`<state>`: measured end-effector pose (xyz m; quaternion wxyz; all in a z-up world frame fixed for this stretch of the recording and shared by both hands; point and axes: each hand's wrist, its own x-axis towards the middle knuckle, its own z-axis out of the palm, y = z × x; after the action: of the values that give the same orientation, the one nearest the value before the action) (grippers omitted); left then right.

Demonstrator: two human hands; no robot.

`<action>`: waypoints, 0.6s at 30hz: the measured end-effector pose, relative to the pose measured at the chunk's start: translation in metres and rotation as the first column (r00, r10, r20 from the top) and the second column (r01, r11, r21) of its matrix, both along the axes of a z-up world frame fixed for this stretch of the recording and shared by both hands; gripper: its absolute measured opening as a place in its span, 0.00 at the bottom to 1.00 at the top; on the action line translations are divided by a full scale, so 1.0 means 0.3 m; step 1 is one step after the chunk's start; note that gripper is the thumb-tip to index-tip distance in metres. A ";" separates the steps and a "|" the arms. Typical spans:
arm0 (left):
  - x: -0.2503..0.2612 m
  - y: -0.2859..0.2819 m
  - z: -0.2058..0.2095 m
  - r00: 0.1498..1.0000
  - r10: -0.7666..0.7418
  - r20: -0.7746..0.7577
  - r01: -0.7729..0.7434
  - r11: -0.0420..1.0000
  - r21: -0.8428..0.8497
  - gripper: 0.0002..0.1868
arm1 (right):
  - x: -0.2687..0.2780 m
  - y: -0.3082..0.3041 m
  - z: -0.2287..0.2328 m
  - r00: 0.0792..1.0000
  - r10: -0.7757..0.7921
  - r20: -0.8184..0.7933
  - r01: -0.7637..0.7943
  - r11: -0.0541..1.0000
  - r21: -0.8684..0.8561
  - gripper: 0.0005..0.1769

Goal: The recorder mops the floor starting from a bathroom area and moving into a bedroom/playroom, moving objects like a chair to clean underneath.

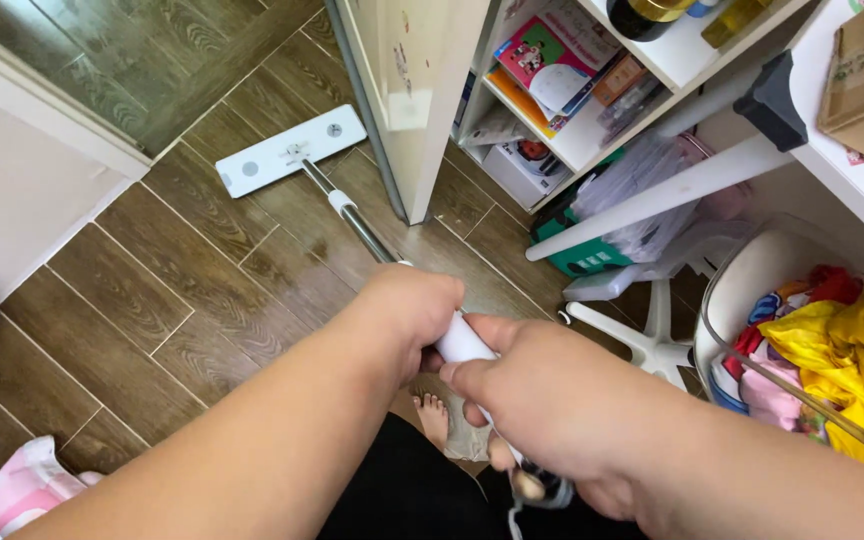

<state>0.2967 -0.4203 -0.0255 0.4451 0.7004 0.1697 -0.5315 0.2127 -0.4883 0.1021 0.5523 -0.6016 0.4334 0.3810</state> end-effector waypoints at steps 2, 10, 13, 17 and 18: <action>0.054 -0.023 -0.006 0.996 0.069 0.052 -0.071 0.997 0.032 0.10 | 0.057 -0.015 -0.008 0.999 -0.027 -0.033 0.027 1.000 0.003 0.12; 0.485 -0.107 -0.080 0.997 0.077 0.004 -0.077 0.996 -0.048 0.10 | 0.468 -0.104 -0.062 0.996 -0.083 0.006 0.084 0.994 -0.066 0.11; 0.670 -0.116 -0.108 0.996 0.090 -0.020 -0.092 0.992 -0.084 0.08 | 0.632 -0.128 -0.112 0.996 -0.072 0.044 0.075 0.994 -0.073 0.11; 0.876 -0.131 -0.137 0.995 0.090 -0.046 -0.092 0.994 -0.064 0.08 | 0.809 -0.148 -0.162 0.988 -0.005 0.154 0.021 0.995 -0.102 0.13; 0.912 -0.132 -0.140 0.995 0.090 -0.047 -0.093 0.994 -0.064 0.08 | 0.850 -0.146 -0.151 0.988 -0.004 0.154 0.020 0.995 -0.102 0.13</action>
<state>0.5703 -0.4600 -0.0674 0.4881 0.6649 0.1939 -0.5311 0.4675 -0.5322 0.0567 0.5545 -0.6542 0.4125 0.3074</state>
